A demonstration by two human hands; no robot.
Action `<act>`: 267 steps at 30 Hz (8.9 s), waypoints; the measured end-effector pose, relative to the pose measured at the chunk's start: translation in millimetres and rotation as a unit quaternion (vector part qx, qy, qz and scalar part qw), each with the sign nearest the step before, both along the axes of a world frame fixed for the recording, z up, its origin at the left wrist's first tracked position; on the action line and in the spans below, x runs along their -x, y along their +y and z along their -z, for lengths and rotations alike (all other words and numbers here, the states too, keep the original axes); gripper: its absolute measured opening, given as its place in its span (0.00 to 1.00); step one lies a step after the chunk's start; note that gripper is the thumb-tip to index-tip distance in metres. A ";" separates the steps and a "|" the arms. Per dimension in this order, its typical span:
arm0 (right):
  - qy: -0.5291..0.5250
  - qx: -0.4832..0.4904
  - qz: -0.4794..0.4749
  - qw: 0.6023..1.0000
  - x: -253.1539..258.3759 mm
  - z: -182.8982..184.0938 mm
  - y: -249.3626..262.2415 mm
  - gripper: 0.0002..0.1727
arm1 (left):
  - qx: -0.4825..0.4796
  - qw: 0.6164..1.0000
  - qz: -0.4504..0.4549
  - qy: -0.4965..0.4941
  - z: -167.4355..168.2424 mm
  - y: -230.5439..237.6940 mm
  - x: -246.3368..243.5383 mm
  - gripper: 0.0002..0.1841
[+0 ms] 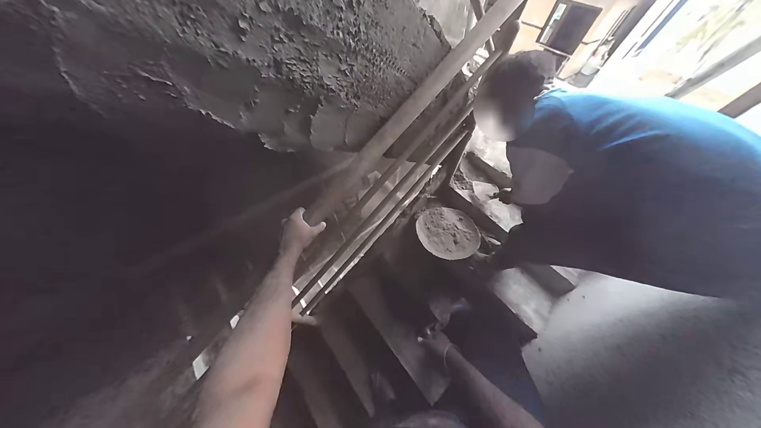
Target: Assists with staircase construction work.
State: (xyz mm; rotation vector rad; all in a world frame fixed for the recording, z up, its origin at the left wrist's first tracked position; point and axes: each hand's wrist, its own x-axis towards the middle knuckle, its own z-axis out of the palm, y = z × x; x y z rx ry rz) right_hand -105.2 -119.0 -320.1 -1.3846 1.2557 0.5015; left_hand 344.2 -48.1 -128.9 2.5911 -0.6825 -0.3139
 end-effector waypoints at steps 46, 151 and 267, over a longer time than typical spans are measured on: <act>-0.007 0.002 -0.062 0.998 32.1 -25.6 6.8 0.28 | 0.050 0.998 -0.023 0.016 6.7 9.5 15.0 0.38; -0.017 -0.012 -0.058 0.998 46.2 25.7 2.8 0.34 | 0.043 0.999 -0.005 0.001 11.7 8.2 11.0 0.40; -0.010 -0.014 -0.072 0.997 42.4 5.5 5.7 0.29 | 0.032 0.999 -0.038 0.007 12.0 4.2 10.7 0.38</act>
